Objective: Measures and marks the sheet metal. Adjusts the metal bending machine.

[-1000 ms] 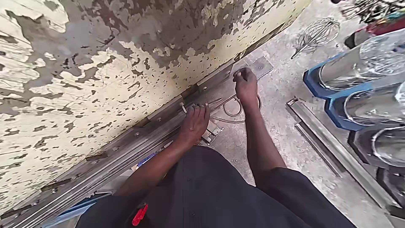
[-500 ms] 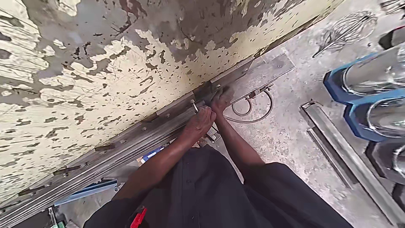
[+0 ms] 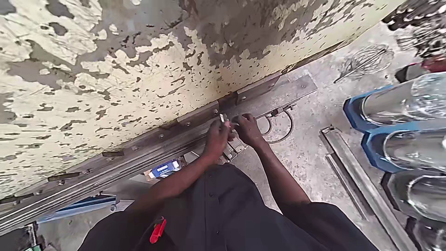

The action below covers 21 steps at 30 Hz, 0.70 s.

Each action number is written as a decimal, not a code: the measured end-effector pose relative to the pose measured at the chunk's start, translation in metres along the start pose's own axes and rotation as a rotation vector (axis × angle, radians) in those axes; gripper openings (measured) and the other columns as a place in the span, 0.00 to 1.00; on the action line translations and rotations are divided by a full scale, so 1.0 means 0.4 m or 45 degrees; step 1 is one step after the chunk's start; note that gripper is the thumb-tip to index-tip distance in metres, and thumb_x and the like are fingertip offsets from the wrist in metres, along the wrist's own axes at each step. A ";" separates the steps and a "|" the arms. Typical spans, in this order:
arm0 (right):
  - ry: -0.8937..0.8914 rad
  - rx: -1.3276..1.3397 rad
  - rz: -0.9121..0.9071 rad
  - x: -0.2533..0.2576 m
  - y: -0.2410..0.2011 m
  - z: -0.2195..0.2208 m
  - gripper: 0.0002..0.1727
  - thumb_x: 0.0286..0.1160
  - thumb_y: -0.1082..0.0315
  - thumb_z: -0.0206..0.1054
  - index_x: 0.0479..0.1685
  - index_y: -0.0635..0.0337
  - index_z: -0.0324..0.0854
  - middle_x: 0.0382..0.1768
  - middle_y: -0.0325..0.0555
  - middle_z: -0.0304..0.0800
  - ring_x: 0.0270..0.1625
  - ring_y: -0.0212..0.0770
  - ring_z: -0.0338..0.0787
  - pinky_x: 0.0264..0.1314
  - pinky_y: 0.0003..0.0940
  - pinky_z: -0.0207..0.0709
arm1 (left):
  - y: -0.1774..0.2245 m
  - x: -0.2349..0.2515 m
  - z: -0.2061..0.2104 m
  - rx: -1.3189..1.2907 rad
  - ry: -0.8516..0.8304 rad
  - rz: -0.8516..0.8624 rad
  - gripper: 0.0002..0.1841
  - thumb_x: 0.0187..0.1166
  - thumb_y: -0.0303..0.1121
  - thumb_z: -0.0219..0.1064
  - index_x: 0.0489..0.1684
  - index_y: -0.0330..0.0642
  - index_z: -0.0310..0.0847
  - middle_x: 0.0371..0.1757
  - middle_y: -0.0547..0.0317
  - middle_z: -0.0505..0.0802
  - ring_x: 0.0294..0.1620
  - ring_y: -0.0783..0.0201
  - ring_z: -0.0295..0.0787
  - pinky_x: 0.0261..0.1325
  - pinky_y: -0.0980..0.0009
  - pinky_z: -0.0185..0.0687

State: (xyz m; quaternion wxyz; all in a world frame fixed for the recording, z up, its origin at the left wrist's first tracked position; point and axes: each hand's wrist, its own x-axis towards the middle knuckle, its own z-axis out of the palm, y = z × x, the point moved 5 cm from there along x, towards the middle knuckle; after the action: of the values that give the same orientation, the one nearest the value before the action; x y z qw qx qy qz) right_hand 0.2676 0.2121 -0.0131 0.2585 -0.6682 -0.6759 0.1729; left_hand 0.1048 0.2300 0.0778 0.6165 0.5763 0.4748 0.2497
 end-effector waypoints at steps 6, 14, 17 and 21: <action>-0.020 -0.359 -0.166 -0.042 -0.033 -0.184 0.13 0.86 0.54 0.64 0.61 0.44 0.86 0.48 0.47 0.90 0.55 0.57 0.87 0.55 0.58 0.78 | -0.034 -0.009 -0.020 -0.321 0.032 -0.043 0.24 0.97 0.47 0.42 0.63 0.38 0.78 0.34 0.48 0.92 0.28 0.58 0.92 0.38 0.60 0.94; -0.044 -0.720 -0.320 -0.030 -0.261 -0.396 0.13 0.87 0.55 0.63 0.56 0.47 0.89 0.43 0.49 0.89 0.49 0.59 0.87 0.42 0.57 0.76 | -0.039 -0.011 -0.037 -0.804 -0.021 -0.256 0.24 0.93 0.58 0.44 0.59 0.50 0.77 0.37 0.59 0.86 0.29 0.65 0.83 0.33 0.68 0.84; -0.093 -0.841 -0.377 -0.017 -0.356 -0.447 0.10 0.85 0.60 0.64 0.50 0.48 0.90 0.40 0.47 0.89 0.49 0.57 0.87 0.43 0.55 0.75 | -0.060 0.000 -0.018 -1.011 -0.115 -0.210 0.22 0.95 0.54 0.42 0.51 0.49 0.77 0.27 0.61 0.83 0.23 0.67 0.79 0.28 0.70 0.81; -0.155 -0.955 -0.361 0.001 -0.364 -0.464 0.10 0.84 0.57 0.65 0.53 0.46 0.90 0.43 0.47 0.90 0.53 0.57 0.87 0.46 0.55 0.78 | -0.046 -0.005 -0.008 -1.103 -0.231 -0.126 0.24 0.95 0.54 0.39 0.51 0.49 0.78 0.26 0.62 0.82 0.21 0.69 0.77 0.27 0.73 0.78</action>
State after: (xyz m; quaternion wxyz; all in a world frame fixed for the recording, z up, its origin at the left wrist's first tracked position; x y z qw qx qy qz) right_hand 0.2569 0.1848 0.2208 -0.0225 -0.6048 -0.7916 -0.0836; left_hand 0.0968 0.2258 0.0613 0.8515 0.2611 0.2974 0.3441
